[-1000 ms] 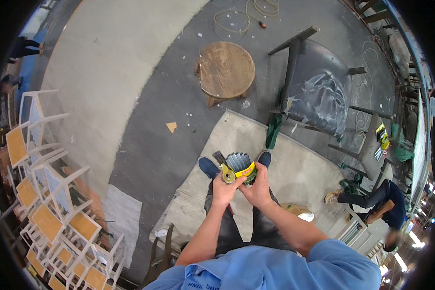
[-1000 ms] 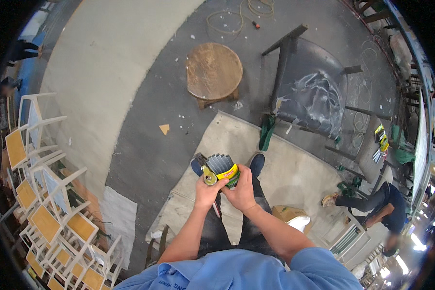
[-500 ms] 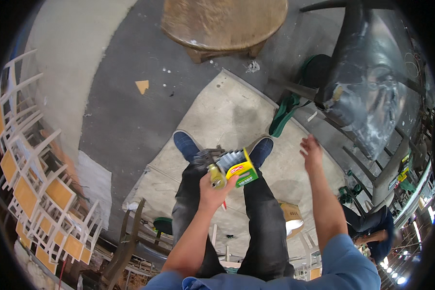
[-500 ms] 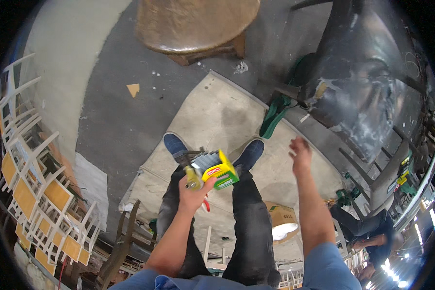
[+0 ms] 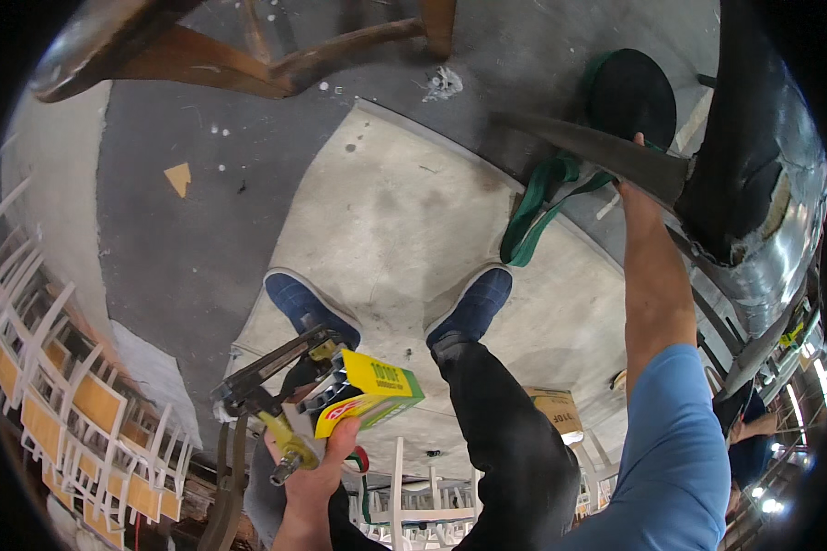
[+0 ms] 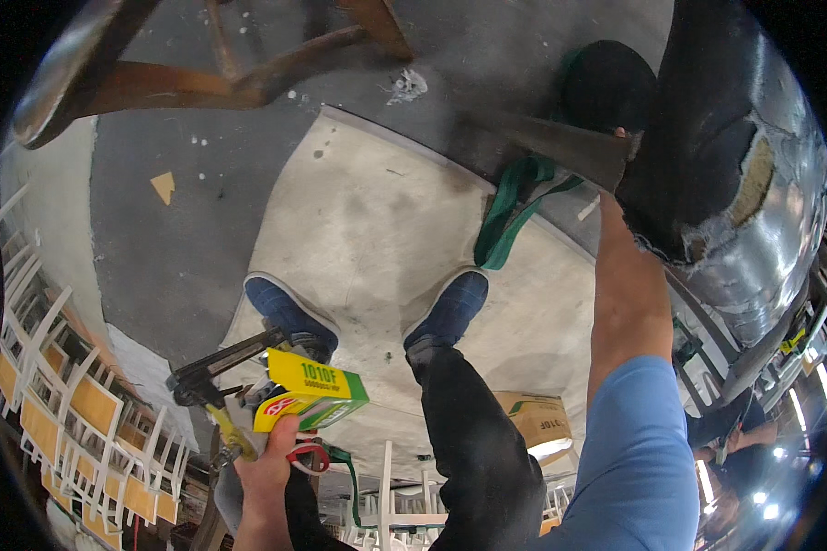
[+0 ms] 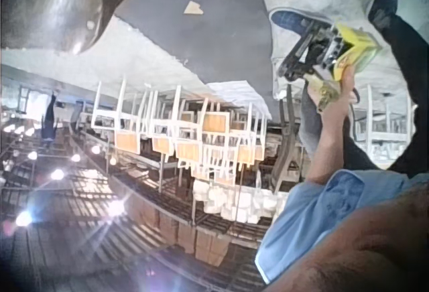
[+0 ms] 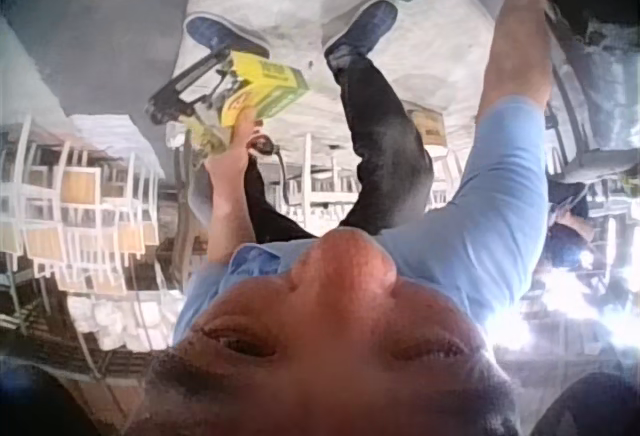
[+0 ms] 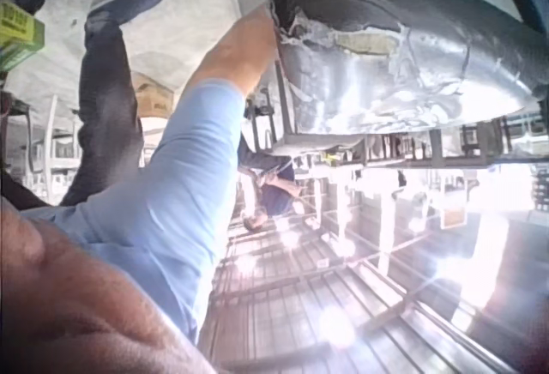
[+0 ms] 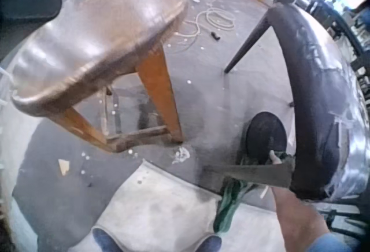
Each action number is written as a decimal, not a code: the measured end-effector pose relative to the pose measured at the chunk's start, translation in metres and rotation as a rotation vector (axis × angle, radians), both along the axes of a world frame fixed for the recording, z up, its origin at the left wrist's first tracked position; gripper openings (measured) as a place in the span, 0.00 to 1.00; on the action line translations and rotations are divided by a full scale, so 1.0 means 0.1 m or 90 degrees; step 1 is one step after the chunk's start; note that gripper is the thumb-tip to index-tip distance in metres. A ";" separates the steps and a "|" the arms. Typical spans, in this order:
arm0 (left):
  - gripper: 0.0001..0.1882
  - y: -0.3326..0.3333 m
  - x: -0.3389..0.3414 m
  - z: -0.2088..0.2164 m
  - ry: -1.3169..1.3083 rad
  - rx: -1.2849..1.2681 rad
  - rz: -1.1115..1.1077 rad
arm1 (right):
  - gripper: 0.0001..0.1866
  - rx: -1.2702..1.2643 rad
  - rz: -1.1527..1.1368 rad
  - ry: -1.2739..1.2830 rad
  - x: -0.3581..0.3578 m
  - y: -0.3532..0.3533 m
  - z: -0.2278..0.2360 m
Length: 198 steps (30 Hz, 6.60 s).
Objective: The person walks to a wooden board, places tools on it, and then sits on the floor. They use a staple gun to attach a green fabric strip along the edges of the board, periodically reloading staples and cutting the fabric with scissors.
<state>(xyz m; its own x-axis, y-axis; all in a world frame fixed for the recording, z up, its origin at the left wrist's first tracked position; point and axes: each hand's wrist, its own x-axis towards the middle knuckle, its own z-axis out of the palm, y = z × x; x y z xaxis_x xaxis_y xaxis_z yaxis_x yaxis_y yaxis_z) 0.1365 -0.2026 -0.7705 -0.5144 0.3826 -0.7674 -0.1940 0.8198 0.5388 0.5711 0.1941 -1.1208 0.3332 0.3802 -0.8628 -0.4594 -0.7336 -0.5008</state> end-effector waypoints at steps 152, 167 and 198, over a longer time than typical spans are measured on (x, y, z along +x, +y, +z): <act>0.12 2.97 -14.31 4.45 0.225 0.468 0.674 | 0.28 0.104 1.237 -0.490 -15.26 3.00 6.92; 0.16 4.72 -18.26 4.15 0.293 0.550 0.785 | 0.28 0.250 1.225 -0.555 -19.91 5.95 7.16; 0.13 4.36 -27.07 4.17 0.368 0.418 1.147 | 0.49 0.303 1.515 -0.792 -30.99 6.44 6.72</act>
<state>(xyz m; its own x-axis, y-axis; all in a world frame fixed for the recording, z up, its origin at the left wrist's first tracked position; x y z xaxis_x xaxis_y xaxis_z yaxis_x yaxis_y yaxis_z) -2.5707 0.2335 -0.3536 -0.6459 -0.6588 -0.3857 -0.1419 -0.3929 0.9086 -2.5283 0.8378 -0.4486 -0.5701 0.5888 -0.5730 0.7096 0.7043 0.0177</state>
